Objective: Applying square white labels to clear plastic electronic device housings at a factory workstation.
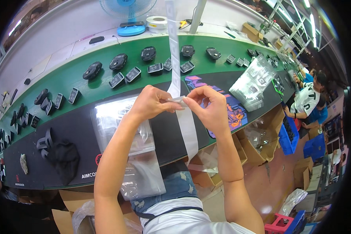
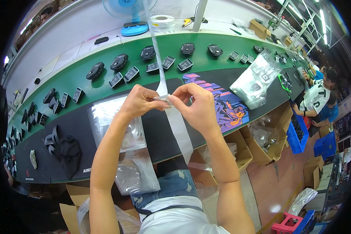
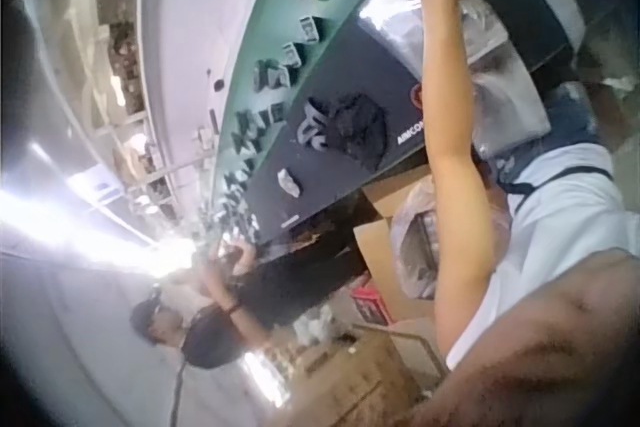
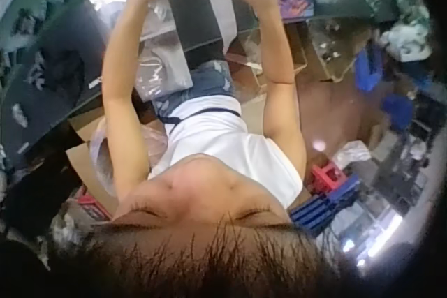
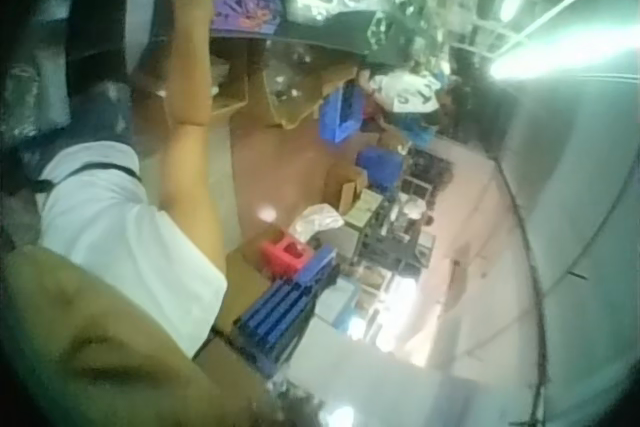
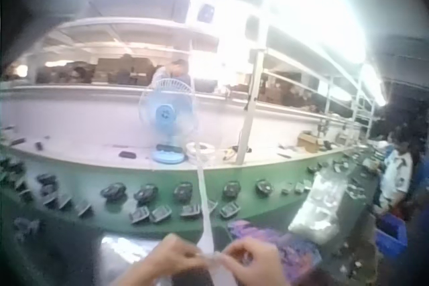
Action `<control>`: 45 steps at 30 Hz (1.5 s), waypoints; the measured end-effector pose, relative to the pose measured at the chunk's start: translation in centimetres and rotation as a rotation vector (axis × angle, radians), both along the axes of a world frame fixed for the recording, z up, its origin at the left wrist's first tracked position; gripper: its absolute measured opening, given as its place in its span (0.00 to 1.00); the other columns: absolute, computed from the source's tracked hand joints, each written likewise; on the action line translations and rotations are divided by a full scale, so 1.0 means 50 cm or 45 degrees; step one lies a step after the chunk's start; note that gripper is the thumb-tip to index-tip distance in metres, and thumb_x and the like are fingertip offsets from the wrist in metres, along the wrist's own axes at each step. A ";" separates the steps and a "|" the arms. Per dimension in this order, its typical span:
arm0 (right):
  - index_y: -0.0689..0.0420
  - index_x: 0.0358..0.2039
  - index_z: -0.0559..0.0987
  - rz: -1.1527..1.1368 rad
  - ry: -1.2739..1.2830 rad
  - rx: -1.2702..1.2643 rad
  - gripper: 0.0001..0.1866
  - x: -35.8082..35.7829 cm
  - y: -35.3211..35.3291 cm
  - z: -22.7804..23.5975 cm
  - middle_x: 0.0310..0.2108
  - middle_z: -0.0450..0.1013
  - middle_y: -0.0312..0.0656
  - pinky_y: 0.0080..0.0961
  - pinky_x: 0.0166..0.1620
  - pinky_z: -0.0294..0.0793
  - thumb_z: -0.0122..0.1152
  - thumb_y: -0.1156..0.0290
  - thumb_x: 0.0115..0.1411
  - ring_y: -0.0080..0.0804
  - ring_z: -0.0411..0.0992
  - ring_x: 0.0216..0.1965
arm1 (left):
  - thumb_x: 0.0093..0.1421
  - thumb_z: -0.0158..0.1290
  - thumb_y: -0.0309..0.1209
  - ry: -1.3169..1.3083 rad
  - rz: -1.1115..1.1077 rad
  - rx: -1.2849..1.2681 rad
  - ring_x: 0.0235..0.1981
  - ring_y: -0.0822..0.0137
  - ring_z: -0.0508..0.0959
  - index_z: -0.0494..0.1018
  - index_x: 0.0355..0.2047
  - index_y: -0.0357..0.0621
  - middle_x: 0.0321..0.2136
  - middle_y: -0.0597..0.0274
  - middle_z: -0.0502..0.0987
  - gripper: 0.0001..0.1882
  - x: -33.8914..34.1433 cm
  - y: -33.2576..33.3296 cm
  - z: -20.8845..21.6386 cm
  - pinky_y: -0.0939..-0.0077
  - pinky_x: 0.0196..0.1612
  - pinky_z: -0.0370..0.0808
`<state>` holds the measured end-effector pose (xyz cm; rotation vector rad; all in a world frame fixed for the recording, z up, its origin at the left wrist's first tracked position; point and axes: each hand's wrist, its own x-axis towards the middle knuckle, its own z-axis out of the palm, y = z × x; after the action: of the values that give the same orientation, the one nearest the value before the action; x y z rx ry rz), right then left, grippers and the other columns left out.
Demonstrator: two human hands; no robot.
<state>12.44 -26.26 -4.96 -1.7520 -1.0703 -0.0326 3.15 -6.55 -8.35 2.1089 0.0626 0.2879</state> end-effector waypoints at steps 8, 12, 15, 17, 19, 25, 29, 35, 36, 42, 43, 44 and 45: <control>0.59 0.29 0.80 -0.038 -0.169 0.154 0.07 -0.014 -0.004 -0.030 0.24 0.76 0.33 0.21 0.28 0.62 0.73 0.74 0.55 0.20 0.68 0.25 | 0.61 0.64 0.43 -0.240 -0.055 -0.056 0.25 0.75 0.79 0.84 0.42 0.39 0.25 0.60 0.84 0.20 -0.003 0.007 -0.013 0.78 0.29 0.74; 0.59 0.29 0.79 -0.039 -0.178 0.327 0.06 -0.034 -0.020 -0.050 0.25 0.73 0.34 0.22 0.29 0.61 0.70 0.78 0.56 0.20 0.66 0.25 | 0.72 0.46 0.53 -0.320 -0.107 -0.201 0.30 0.71 0.80 0.80 0.54 0.41 0.33 0.57 0.84 0.29 0.002 0.015 -0.020 0.75 0.34 0.76; 0.60 0.31 0.78 0.005 0.018 0.519 0.05 -0.092 -0.038 -0.071 0.27 0.72 0.36 0.21 0.30 0.62 0.68 0.80 0.57 0.20 0.65 0.26 | 0.75 0.35 0.56 -0.347 -0.074 -0.184 0.28 0.68 0.78 0.80 0.53 0.41 0.30 0.57 0.83 0.34 0.005 0.021 -0.021 0.73 0.35 0.77; 0.62 0.31 0.78 0.126 0.311 0.570 0.05 -0.154 -0.056 -0.089 0.29 0.71 0.37 0.19 0.30 0.63 0.67 0.82 0.57 0.19 0.65 0.27 | 0.74 0.35 0.58 -0.291 -0.026 -0.231 0.28 0.69 0.78 0.81 0.53 0.41 0.34 0.57 0.83 0.36 0.006 0.024 -0.019 0.74 0.35 0.77; 0.62 0.31 0.77 0.294 0.576 0.406 0.05 -0.220 -0.070 -0.119 0.29 0.71 0.36 0.13 0.30 0.64 0.67 0.83 0.58 0.18 0.66 0.26 | 0.74 0.35 0.59 -0.284 -0.007 -0.294 0.29 0.68 0.80 0.82 0.51 0.39 0.44 0.56 0.84 0.37 0.008 0.025 -0.017 0.74 0.34 0.78; 0.63 0.28 0.82 0.232 0.937 -0.063 0.06 -0.311 -0.060 -0.227 0.20 0.63 0.26 0.15 0.25 0.53 0.73 0.77 0.56 0.11 0.55 0.22 | 0.70 0.36 0.66 -0.358 0.039 -0.434 0.31 0.66 0.82 0.82 0.49 0.37 0.47 0.53 0.83 0.43 0.010 0.030 -0.018 0.73 0.35 0.79; 0.63 0.29 0.83 0.196 0.958 -0.090 0.06 -0.318 -0.060 -0.242 0.21 0.63 0.27 0.16 0.25 0.50 0.74 0.76 0.56 0.12 0.54 0.22 | 0.70 0.35 0.67 -0.411 0.061 -0.459 0.31 0.65 0.81 0.83 0.48 0.37 0.41 0.50 0.82 0.44 0.010 0.035 -0.018 0.74 0.35 0.78; 0.63 0.29 0.83 0.148 0.962 -0.118 0.07 -0.328 -0.053 -0.243 0.20 0.62 0.26 0.16 0.25 0.50 0.74 0.75 0.56 0.12 0.53 0.22 | 0.68 0.40 0.67 -0.443 0.090 -0.526 0.28 0.66 0.83 0.82 0.46 0.32 0.40 0.50 0.83 0.44 0.014 0.042 -0.019 0.73 0.33 0.78; 0.62 0.29 0.83 0.141 0.949 -0.131 0.07 -0.328 -0.052 -0.246 0.19 0.62 0.26 0.17 0.25 0.50 0.74 0.74 0.56 0.12 0.53 0.22 | 0.68 0.41 0.67 -0.452 0.102 -0.560 0.26 0.66 0.83 0.81 0.45 0.29 0.41 0.49 0.83 0.45 0.015 0.042 -0.020 0.73 0.31 0.78; 0.61 0.28 0.84 0.112 0.837 -0.172 0.07 -0.333 -0.051 -0.253 0.17 0.61 0.27 0.19 0.24 0.48 0.75 0.72 0.55 0.14 0.53 0.20 | 0.67 0.42 0.67 -0.457 0.065 -0.574 0.26 0.66 0.83 0.81 0.46 0.29 0.42 0.48 0.83 0.45 0.021 0.044 -0.025 0.73 0.33 0.78; 0.61 0.28 0.84 0.107 0.795 -0.177 0.07 -0.335 -0.050 -0.252 0.17 0.61 0.27 0.19 0.24 0.48 0.75 0.72 0.55 0.15 0.52 0.20 | 0.67 0.42 0.67 -0.471 0.074 -0.590 0.27 0.67 0.83 0.81 0.46 0.29 0.42 0.48 0.83 0.45 0.021 0.045 -0.026 0.73 0.33 0.78; 0.61 0.28 0.84 0.098 0.790 -0.168 0.07 -0.336 -0.049 -0.252 0.17 0.61 0.27 0.20 0.24 0.48 0.75 0.72 0.55 0.15 0.52 0.20 | 0.67 0.42 0.67 -0.486 0.081 -0.603 0.27 0.67 0.83 0.81 0.46 0.29 0.42 0.48 0.83 0.45 0.022 0.047 -0.026 0.73 0.33 0.78; 0.61 0.28 0.84 0.092 0.784 -0.159 0.07 -0.337 -0.047 -0.252 0.16 0.61 0.28 0.20 0.24 0.48 0.75 0.72 0.55 0.15 0.52 0.19 | 0.67 0.42 0.67 -0.504 0.089 -0.616 0.27 0.67 0.83 0.81 0.47 0.29 0.42 0.48 0.83 0.45 0.022 0.049 -0.026 0.73 0.33 0.79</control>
<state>-4.41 -28.62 -17.55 -1.6671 -0.6861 0.5930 4.27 -4.11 -9.67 1.5440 -0.0268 0.6579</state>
